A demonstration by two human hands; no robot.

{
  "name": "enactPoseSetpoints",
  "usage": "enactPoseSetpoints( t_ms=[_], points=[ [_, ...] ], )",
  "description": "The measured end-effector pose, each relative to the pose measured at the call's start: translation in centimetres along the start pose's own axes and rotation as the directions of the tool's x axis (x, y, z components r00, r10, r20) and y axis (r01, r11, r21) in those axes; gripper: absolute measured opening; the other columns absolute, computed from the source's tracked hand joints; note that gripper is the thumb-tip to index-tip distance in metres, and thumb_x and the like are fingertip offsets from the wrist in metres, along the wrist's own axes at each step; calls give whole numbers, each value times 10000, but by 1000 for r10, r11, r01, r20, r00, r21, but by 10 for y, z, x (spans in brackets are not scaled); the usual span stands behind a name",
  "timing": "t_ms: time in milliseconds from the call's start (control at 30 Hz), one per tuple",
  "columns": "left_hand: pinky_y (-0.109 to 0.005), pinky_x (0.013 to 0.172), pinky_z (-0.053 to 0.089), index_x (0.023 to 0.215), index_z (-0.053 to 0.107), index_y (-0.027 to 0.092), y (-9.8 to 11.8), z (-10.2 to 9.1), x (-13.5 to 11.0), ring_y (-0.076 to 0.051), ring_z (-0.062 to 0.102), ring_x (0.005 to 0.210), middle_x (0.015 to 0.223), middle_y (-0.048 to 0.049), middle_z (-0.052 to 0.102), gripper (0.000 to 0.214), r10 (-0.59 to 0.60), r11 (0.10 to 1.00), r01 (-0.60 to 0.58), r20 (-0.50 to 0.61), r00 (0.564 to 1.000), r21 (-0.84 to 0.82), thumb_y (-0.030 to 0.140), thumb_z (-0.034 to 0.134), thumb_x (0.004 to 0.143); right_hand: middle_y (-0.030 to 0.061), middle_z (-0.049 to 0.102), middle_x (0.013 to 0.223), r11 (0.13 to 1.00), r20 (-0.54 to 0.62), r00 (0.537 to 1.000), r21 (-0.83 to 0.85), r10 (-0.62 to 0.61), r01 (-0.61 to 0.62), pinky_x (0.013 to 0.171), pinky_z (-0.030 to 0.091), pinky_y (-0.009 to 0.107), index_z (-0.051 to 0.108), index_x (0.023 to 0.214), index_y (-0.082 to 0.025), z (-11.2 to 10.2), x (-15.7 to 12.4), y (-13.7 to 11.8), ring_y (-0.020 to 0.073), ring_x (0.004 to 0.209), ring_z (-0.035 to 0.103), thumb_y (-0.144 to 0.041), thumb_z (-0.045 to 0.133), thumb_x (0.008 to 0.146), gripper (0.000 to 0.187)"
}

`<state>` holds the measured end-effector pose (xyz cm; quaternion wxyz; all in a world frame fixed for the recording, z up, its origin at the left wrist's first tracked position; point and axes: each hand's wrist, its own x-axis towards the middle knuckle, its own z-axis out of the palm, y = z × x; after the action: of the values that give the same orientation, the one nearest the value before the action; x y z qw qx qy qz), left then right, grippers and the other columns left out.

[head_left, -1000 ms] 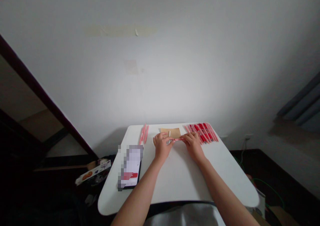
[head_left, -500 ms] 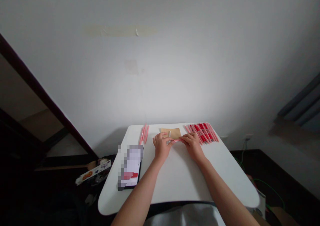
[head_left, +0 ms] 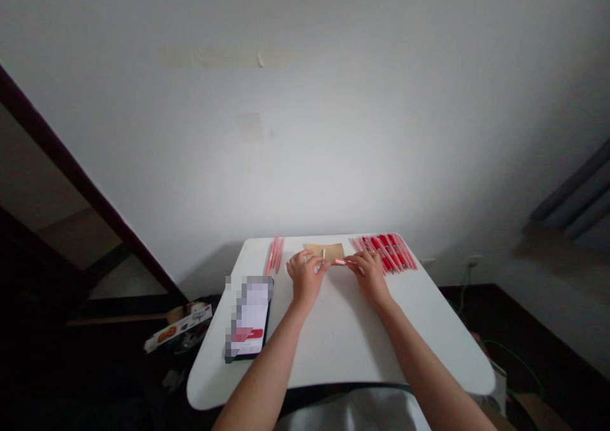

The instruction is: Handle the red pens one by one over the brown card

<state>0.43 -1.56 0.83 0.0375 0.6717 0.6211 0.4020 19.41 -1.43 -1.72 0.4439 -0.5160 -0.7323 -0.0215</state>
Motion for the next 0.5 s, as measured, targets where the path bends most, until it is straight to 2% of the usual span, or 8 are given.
enactPoseSetpoints(
  t_ms=[300,500],
  points=[
    [-466,991,332,844,736,288,-1,1,0,-262,484,1132,1136,-53,611,113,-40,999,40,4,999,13,353,713,753,58,689,936,999,-26,998,9,52,-52,838,371,387,674,1005,-250,3,-1,5,251,958,493,-389,489,932,243],
    [-466,985,331,843,738,288,-1,1,-1,-265,482,1125,1130,-56,607,109,-56,998,55,6,998,9,350,703,760,62,692,921,999,-33,999,3,44,-44,837,370,382,673,1012,-243,4,-1,7,242,933,499,-405,496,923,255]
  ],
)
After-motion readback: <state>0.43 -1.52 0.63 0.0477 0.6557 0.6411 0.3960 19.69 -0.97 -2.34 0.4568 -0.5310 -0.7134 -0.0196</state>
